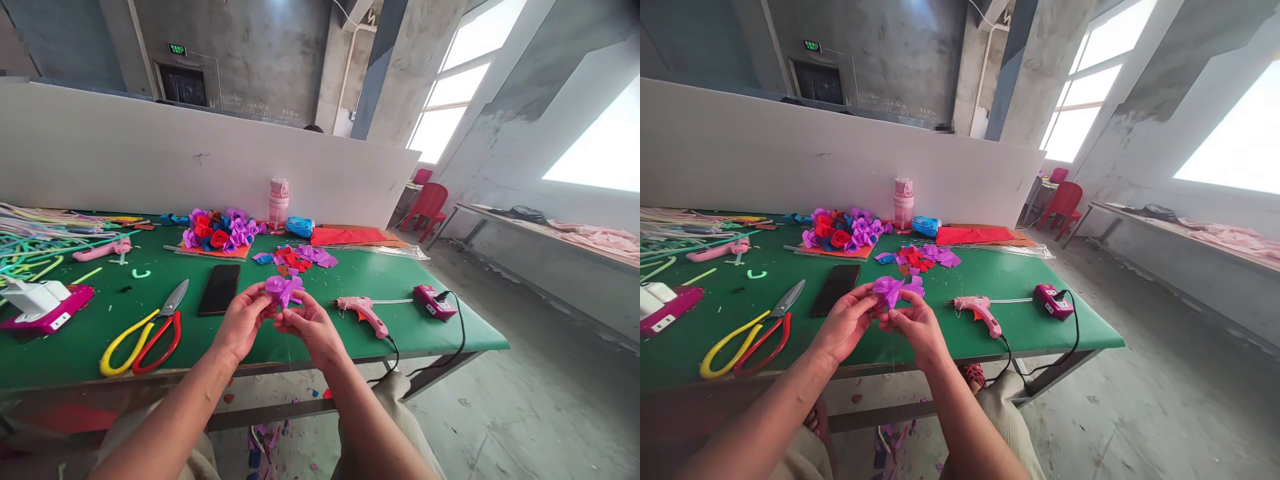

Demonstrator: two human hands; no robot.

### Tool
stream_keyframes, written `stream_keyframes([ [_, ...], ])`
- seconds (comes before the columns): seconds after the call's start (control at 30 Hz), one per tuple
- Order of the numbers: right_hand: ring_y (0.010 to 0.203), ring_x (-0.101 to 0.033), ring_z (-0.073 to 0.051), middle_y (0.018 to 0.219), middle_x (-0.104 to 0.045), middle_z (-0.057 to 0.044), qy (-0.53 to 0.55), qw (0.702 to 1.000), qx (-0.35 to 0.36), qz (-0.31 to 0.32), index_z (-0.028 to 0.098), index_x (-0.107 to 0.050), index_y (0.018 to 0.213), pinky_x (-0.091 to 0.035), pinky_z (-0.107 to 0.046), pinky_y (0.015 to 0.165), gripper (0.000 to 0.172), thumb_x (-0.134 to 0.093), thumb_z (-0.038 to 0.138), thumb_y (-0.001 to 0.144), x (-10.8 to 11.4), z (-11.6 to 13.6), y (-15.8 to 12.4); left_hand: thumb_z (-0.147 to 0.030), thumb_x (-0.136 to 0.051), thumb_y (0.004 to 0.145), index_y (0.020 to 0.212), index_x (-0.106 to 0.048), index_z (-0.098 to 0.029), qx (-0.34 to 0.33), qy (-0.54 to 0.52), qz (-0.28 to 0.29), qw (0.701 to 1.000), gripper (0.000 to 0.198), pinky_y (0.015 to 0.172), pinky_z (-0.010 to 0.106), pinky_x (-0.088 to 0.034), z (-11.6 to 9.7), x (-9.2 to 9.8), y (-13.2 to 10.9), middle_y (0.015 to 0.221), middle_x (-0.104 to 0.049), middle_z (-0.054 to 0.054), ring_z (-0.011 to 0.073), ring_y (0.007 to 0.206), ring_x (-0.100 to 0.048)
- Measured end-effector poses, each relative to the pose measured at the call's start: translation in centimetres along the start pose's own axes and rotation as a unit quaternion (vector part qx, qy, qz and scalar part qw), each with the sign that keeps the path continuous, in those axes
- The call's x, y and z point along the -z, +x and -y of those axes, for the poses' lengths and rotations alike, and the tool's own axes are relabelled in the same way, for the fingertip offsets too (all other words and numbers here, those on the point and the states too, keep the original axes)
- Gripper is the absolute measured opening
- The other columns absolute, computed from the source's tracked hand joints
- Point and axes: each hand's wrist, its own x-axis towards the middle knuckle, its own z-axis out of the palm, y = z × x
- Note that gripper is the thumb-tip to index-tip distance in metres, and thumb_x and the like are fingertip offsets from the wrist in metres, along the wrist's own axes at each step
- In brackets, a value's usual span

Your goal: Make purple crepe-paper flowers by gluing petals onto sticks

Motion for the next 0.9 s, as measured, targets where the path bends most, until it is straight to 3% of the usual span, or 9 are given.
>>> stream_keyframes([
  [0.2,0.067,-0.068,-0.016,0.072,-0.072,-0.001,0.006,1.000,0.019,-0.016,0.018,-0.054,0.108,-0.052,-0.031,0.074,0.053,-0.079,0.033,0.064,-0.3,0.1,0.0,-0.030,-0.073,0.063,0.081,-0.065,-0.013,0.017,0.027,0.020,0.999,0.026,0.061,0.027,-0.048,0.1,-0.2,-0.3,0.066,-0.066,0.002,0.0130,0.058,-0.059],
  [0.37,0.067,-0.068,-0.016,0.072,-0.072,-0.002,-0.001,0.999,0.023,-0.030,0.018,-0.057,0.102,-0.052,-0.031,0.074,0.050,-0.080,0.034,0.061,-0.6,0.2,-0.1,-0.034,-0.070,0.065,0.068,-0.061,-0.014,-0.044,0.140,-0.005,0.989,0.022,0.058,0.024,-0.041,0.3,-0.2,-0.2,0.063,-0.061,0.000,0.0116,0.059,-0.054],
  [0.57,0.068,-0.066,-0.015,0.069,-0.071,-0.001,0.002,0.995,0.066,-0.078,0.018,-0.061,0.081,-0.048,-0.028,0.074,0.028,-0.076,0.034,0.065,-0.4,-0.1,0.2,-0.039,-0.066,0.068,0.073,-0.063,-0.015,-0.046,0.192,0.002,0.980,0.024,0.059,0.024,-0.040,0.1,-0.3,-0.3,0.071,-0.063,0.003,0.0143,0.067,-0.055],
  [0.73,0.070,-0.060,-0.011,0.070,-0.068,0.001,-0.019,0.982,0.127,-0.139,0.017,-0.065,0.074,-0.044,-0.023,0.071,0.021,-0.075,0.033,0.066,0.0,0.0,0.5,-0.033,-0.065,0.070,0.077,-0.060,-0.016,-0.030,0.216,0.032,0.976,0.019,0.051,0.021,-0.035,0.0,-1.0,-1.2,0.069,-0.061,0.000,0.0094,0.057,-0.048],
  [0.9,0.055,-0.050,-0.008,0.068,-0.062,0.002,-0.022,0.975,0.138,-0.172,0.016,-0.064,0.073,-0.040,-0.021,0.051,0.024,-0.075,0.035,0.064,-0.9,-0.1,0.5,-0.030,-0.069,0.069,0.087,-0.052,-0.019,-0.002,0.147,0.085,0.985,0.027,0.054,0.024,-0.045,0.7,-1.8,-1.7,0.078,-0.064,-0.001,0.0116,0.058,-0.057],
])
